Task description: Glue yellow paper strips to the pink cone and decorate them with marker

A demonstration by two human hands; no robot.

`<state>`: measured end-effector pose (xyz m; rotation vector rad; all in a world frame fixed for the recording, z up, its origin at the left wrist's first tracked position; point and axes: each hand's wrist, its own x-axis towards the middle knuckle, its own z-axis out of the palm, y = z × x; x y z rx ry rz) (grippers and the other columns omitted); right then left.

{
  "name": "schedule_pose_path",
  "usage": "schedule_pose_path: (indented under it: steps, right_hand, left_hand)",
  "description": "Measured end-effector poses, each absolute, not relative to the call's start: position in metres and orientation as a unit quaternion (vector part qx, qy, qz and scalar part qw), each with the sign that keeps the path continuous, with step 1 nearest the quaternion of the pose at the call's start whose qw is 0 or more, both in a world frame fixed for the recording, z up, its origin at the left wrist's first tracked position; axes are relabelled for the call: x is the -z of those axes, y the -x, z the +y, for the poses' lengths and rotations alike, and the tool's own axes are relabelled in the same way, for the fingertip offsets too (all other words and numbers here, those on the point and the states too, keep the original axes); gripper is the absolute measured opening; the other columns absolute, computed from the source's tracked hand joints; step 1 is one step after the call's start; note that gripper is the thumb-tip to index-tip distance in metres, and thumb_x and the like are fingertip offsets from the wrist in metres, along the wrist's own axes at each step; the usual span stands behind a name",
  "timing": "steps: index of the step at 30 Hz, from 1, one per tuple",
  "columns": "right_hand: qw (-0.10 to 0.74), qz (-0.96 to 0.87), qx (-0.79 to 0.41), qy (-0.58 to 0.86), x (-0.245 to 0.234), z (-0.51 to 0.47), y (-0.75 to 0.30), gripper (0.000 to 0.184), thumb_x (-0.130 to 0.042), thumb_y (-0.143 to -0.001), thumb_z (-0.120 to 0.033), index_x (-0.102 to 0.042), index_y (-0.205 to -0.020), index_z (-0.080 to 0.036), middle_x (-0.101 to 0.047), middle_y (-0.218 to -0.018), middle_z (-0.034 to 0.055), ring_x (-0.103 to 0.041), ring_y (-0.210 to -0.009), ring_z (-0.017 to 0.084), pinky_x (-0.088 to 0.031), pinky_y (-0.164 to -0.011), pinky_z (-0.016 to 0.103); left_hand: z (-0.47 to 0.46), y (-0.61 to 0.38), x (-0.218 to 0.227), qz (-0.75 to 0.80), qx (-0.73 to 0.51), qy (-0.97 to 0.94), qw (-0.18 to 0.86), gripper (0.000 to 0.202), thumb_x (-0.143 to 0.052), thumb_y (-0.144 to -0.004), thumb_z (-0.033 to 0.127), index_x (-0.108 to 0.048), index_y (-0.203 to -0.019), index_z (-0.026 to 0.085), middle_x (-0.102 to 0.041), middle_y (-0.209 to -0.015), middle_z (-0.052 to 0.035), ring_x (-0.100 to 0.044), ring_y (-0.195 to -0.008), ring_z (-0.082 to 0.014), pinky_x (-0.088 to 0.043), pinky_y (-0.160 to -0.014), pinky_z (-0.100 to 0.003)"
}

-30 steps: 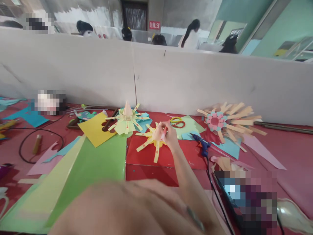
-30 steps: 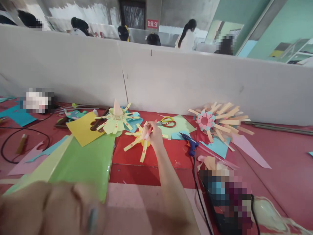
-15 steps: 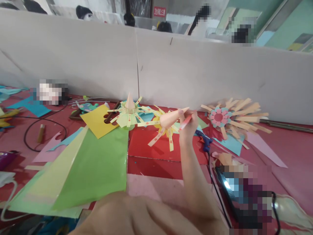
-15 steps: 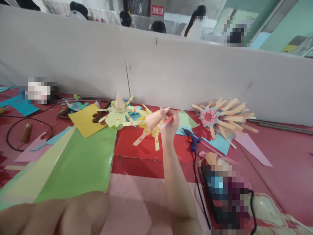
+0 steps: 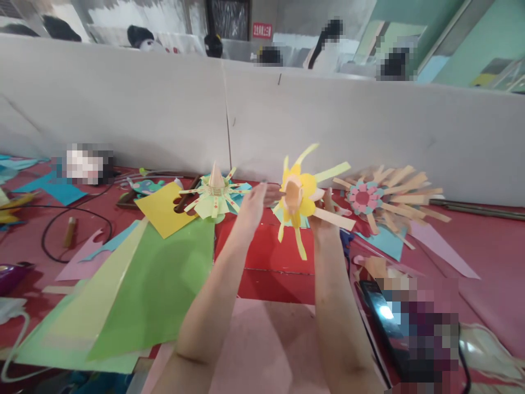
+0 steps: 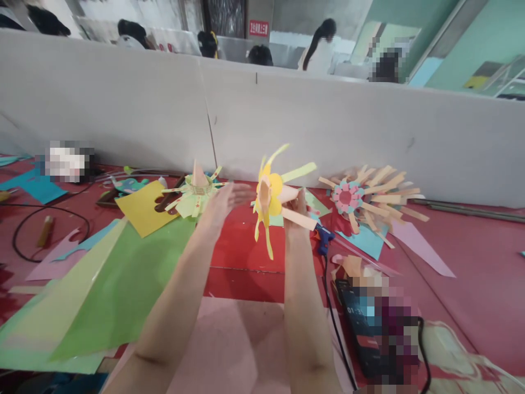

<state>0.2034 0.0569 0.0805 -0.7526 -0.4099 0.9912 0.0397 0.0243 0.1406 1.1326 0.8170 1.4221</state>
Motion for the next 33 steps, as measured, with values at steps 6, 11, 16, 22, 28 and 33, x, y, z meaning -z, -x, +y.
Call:
schedule_pose_path:
  steps: [6, 11, 16, 22, 28, 33]
  right_hand:
    - [0.777, -0.208, -0.427, 0.413, -0.09, 0.048, -0.192, 0.034, -0.068, -0.066, -0.05, -0.05, -0.073, -0.021, -0.061, -0.067, -0.0056, -0.058, -0.059, 0.007, -0.046, -0.051, 0.018]
    - [0.742, -0.301, -0.402, 0.444, -0.092, 0.04, -0.18, 0.035, -0.06, -0.07, -0.054, -0.056, -0.083, -0.021, -0.061, -0.077, -0.0021, -0.06, -0.069, 0.011, -0.049, -0.057, 0.023]
    - [0.712, -0.336, -0.453, 0.418, -0.092, 0.039, -0.169, 0.039, -0.072, -0.062, -0.04, -0.059, -0.095, -0.024, -0.063, -0.087, -0.0016, -0.062, -0.077, 0.013, -0.051, -0.061, 0.024]
    - [0.715, -0.262, -0.511, 0.399, -0.094, 0.041, -0.173, 0.038, -0.073, -0.06, -0.042, -0.057, -0.088, -0.023, -0.065, -0.073, -0.004, -0.062, -0.064, 0.012, -0.048, -0.056, 0.022]
    - [0.733, -0.277, -0.495, 0.376, -0.093, 0.044, -0.181, 0.039, -0.071, -0.063, -0.046, -0.057, -0.09, -0.021, -0.067, -0.076, -0.004, -0.062, -0.067, 0.01, -0.047, -0.061, 0.021]
    - [0.72, -0.298, -0.508, 0.367, -0.083, 0.049, -0.183, 0.033, -0.062, -0.071, -0.05, -0.058, -0.084, -0.021, -0.067, -0.072, -0.0017, -0.065, -0.071, 0.015, -0.053, -0.066, 0.028]
  left_hand:
    - [0.027, -0.067, -0.116, 0.263, -0.48, -0.427, 0.72, 0.059, -0.049, -0.076, 0.068, -0.067, -0.094, 0.014, -0.07, -0.096, -0.0139, -0.06, -0.106, -0.0299, -0.043, -0.092, -0.038]
    - [0.029, -0.069, -0.117, 0.194, -0.482, -0.367, 0.772, 0.056, -0.047, -0.079, 0.064, -0.066, -0.095, 0.013, -0.069, -0.1, -0.0127, -0.056, -0.111, -0.0288, -0.041, -0.094, -0.036]
    - [0.029, -0.066, -0.122, 0.15, -0.534, -0.3, 0.776, 0.041, -0.047, -0.081, 0.049, -0.065, -0.085, 0.013, -0.07, -0.091, -0.0108, -0.056, -0.111, -0.0265, -0.042, -0.092, -0.032]
    - [0.028, -0.067, -0.121, 0.139, -0.535, -0.274, 0.787, 0.018, -0.048, -0.07, 0.029, -0.06, -0.076, 0.017, -0.069, -0.091, -0.0071, -0.057, -0.109, -0.0264, -0.044, -0.089, -0.034]
    - [0.031, -0.062, -0.115, 0.138, -0.469, -0.288, 0.823, 0.026, -0.047, -0.072, 0.035, -0.062, -0.078, 0.015, -0.068, -0.087, -0.0107, -0.06, -0.101, -0.0248, -0.044, -0.088, -0.033]
    - [0.033, -0.061, -0.111, 0.135, -0.479, -0.286, 0.819, 0.026, -0.048, -0.074, 0.036, -0.062, -0.079, 0.014, -0.065, -0.078, -0.0074, -0.062, -0.085, -0.0204, -0.045, -0.082, -0.028]
